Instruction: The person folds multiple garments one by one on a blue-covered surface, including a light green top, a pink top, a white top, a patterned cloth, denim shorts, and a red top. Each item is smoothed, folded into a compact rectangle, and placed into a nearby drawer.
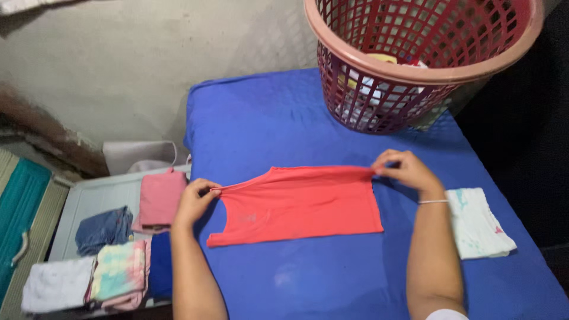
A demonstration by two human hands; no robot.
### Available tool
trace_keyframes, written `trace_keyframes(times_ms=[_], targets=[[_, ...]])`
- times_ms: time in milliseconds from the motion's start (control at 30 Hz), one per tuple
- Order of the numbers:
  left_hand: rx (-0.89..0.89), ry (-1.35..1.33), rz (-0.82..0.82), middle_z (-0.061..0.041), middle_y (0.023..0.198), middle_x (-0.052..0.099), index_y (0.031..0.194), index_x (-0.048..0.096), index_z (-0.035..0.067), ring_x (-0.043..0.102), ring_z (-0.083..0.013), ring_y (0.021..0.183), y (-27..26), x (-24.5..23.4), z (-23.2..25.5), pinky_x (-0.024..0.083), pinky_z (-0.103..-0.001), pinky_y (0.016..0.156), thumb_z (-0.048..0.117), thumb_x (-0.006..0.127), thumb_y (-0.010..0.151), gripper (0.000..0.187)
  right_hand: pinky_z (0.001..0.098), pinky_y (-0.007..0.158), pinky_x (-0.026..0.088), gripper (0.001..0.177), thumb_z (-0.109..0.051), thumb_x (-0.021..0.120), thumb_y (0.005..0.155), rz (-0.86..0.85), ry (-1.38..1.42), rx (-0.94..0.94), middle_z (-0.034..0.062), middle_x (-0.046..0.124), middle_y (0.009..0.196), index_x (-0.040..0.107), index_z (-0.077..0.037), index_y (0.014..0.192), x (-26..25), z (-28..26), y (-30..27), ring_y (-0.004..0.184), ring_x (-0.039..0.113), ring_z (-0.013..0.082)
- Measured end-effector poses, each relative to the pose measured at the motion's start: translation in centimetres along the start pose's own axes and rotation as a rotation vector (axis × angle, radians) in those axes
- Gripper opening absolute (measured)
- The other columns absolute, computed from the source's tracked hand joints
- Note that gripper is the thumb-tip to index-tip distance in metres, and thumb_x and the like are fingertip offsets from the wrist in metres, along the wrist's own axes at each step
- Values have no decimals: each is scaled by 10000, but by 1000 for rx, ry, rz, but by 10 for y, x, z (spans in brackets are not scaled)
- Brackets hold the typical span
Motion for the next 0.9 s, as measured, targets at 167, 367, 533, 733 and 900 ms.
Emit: trace_keyframes(times_ms=[167,367,533,733,900], targets=[[122,90,-260,-87,1049,690,976,852,68,578,-236,1095,-18,-32,13,408,-390,975,200,903,639,366,325,885,557,285,-177,853,755,-266,-117,377,84,833,1000,830,-37,1002,-20,4,-26,938,725,171],[-302,223,-105,-86,896,719,1004,752,98,682,-226,856,-13,-22,36,547,-372,785,453,873,708,478,319,845,569,319,-288,789,842,-111,-259,487,45,817,934,812,-39,1039,3,20,-10,881,731,147],[-399,395,-157,-137,754,689,778,751,32,613,-195,703,-8,-12,31,484,-361,687,539,834,745,515,325,721,537,302,-235,850,766,-161,-264,447,28,720,797,768,-43,985,35,16,5,762,642,129],[-293,182,83,-127,857,663,756,725,26,617,-255,792,-1,-11,2,477,-392,734,526,759,841,508,315,632,513,188,-198,788,830,-33,-184,397,37,700,718,720,-23,816,49,16,16,669,603,118],[-283,527,173,-106,1044,704,804,776,84,603,-357,1078,4,-2,-2,440,-529,911,587,658,899,526,363,642,522,203,-232,791,828,147,-372,346,75,695,751,718,-45,857,59,2,21,666,627,192]])
Point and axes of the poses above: each hand's wrist, its own y-axis towards the middle knuckle, its own x-axis out of the palm, z = x × y, the point moved 1 cm from there along y, towards the middle knuckle
